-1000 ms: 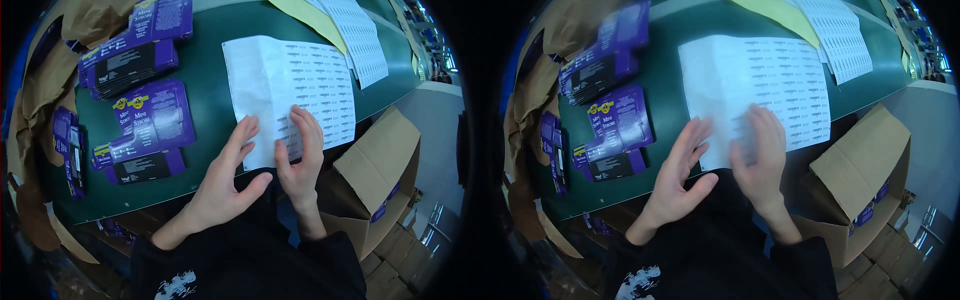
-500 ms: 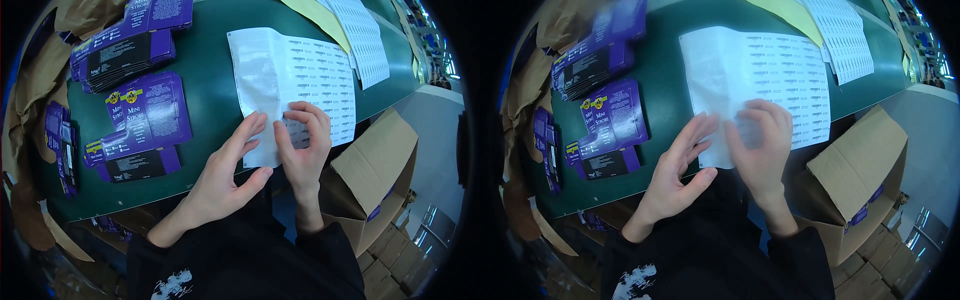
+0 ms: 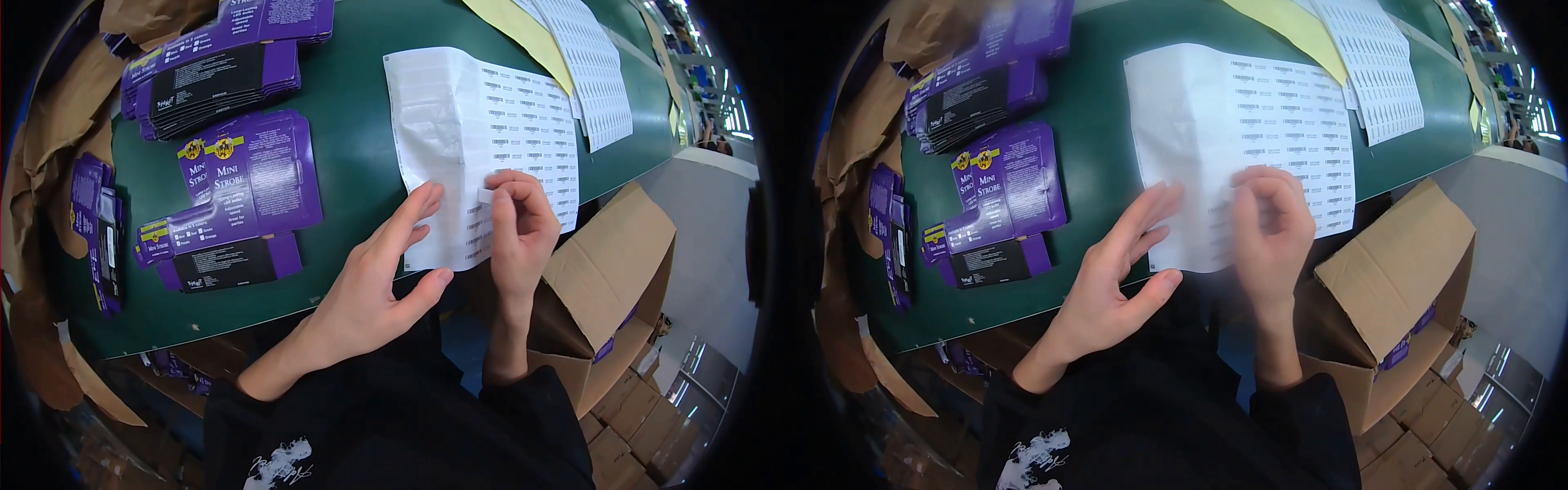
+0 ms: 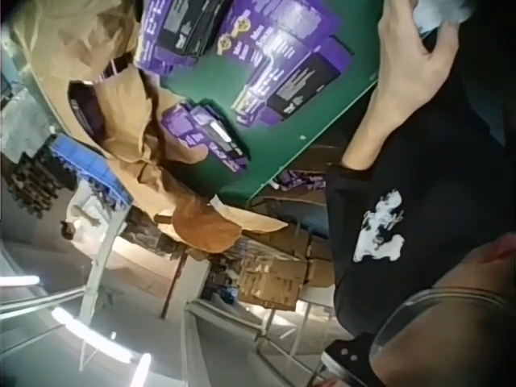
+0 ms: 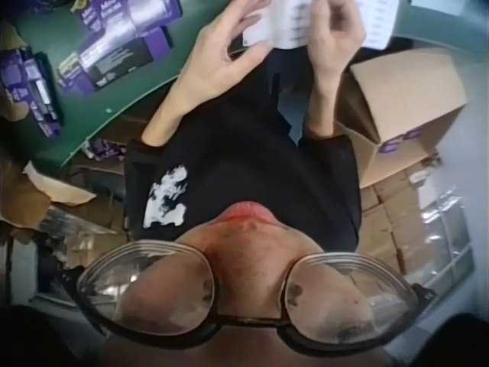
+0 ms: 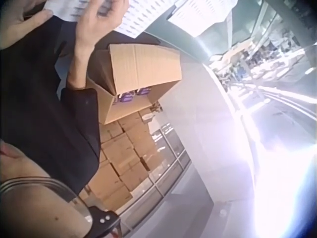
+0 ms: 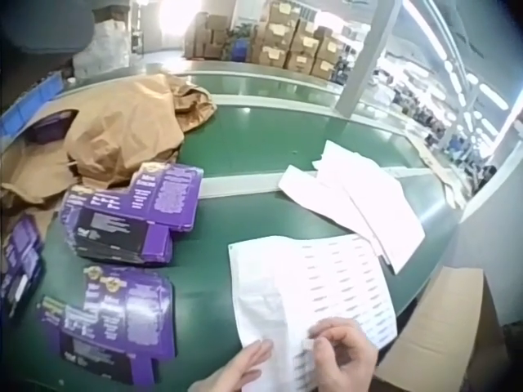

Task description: Apply barcode labels to purple product boxes and then pack the finished boxes into a larger shipping carton.

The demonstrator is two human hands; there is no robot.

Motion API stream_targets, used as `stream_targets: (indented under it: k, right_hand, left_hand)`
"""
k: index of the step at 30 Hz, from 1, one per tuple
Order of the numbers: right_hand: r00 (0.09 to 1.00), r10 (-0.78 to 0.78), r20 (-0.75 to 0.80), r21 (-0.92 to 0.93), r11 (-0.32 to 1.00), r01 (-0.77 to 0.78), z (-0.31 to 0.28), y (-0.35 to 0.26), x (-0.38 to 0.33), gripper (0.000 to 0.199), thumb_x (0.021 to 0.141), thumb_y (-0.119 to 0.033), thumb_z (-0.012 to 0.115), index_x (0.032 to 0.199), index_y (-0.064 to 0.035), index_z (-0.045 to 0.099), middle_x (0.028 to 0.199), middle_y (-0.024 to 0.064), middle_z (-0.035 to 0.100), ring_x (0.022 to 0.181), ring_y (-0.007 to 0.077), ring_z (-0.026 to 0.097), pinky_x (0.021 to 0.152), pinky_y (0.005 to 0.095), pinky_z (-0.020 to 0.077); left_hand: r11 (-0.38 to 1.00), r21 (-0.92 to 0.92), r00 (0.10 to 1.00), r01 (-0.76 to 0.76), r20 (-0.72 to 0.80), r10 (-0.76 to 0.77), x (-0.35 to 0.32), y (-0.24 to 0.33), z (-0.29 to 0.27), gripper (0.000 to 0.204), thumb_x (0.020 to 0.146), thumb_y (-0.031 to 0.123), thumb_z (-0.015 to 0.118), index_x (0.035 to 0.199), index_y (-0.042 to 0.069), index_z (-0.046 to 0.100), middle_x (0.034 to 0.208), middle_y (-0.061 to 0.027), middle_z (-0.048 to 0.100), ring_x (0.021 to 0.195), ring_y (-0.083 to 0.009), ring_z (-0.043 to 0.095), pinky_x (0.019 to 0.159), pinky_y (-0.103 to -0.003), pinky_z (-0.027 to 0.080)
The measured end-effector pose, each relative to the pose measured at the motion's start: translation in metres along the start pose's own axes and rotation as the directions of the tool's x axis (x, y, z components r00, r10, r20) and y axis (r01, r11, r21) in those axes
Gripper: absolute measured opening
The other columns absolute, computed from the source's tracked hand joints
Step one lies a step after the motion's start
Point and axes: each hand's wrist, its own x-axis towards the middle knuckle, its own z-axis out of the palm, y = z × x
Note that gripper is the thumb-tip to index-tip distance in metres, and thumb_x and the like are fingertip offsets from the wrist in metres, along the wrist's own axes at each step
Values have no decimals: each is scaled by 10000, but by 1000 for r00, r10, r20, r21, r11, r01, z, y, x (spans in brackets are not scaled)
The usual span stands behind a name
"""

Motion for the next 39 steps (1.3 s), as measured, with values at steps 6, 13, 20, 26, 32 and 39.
stream_targets:
  k: [6,13,20,26,32,39]
  right_hand:
    - [983,183,-4,347,922,-171,-31,7,13,150,1001,-58,564,947,32,672,1072,61,682,1006,148,602,897,292,471]
    - [978,-55,-202,101,992,77,-26,-14,3,92,964,-41,586,920,11,649,1093,112,667,1024,209,618,927,318,480]
    - [937,-327,120,-22,943,332,35,-60,-42,127,783,-6,745,870,-7,653,1122,163,653,1073,283,637,901,366,518]
    - [915,-278,294,6,957,289,73,-85,-53,192,730,-24,813,852,-13,665,1140,178,647,1058,318,656,853,385,543]
    - [846,-323,424,107,945,308,91,-104,-59,204,742,-32,832,880,-1,685,1190,194,637,1055,314,659,851,376,548]
    - [851,-190,489,83,982,171,102,-111,-63,147,761,-20,782,840,4,660,1277,211,606,1179,321,607,982,419,491]
  left_hand:
    - [989,147,998,26,-62,-17,-1,9,13,748,936,40,674,1576,-45,296,1569,-228,443,1457,-347,450,1152,-457,429]
    - [975,223,995,-17,-87,37,-12,4,6,725,939,42,673,1564,-53,318,1553,-230,461,1435,-330,478,1141,-450,445]
    - [980,-196,999,-31,-22,28,-61,32,-16,661,979,58,628,1537,-116,319,1546,-268,447,1439,-312,468,1169,-441,416]
    - [968,-251,981,-8,-192,-42,-101,35,-41,635,996,76,601,1530,-125,322,1551,-286,432,1446,-341,457,1201,-438,374]
    - [924,-377,943,-69,-326,-62,-132,38,-62,603,1009,122,594,1513,-105,354,1545,-316,422,1429,-350,480,1192,-428,392]
    - [910,-394,926,-128,-377,-33,-156,35,-84,571,999,145,607,1475,-92,398,1530,-335,429,1390,-350,524,1145,-421,449]
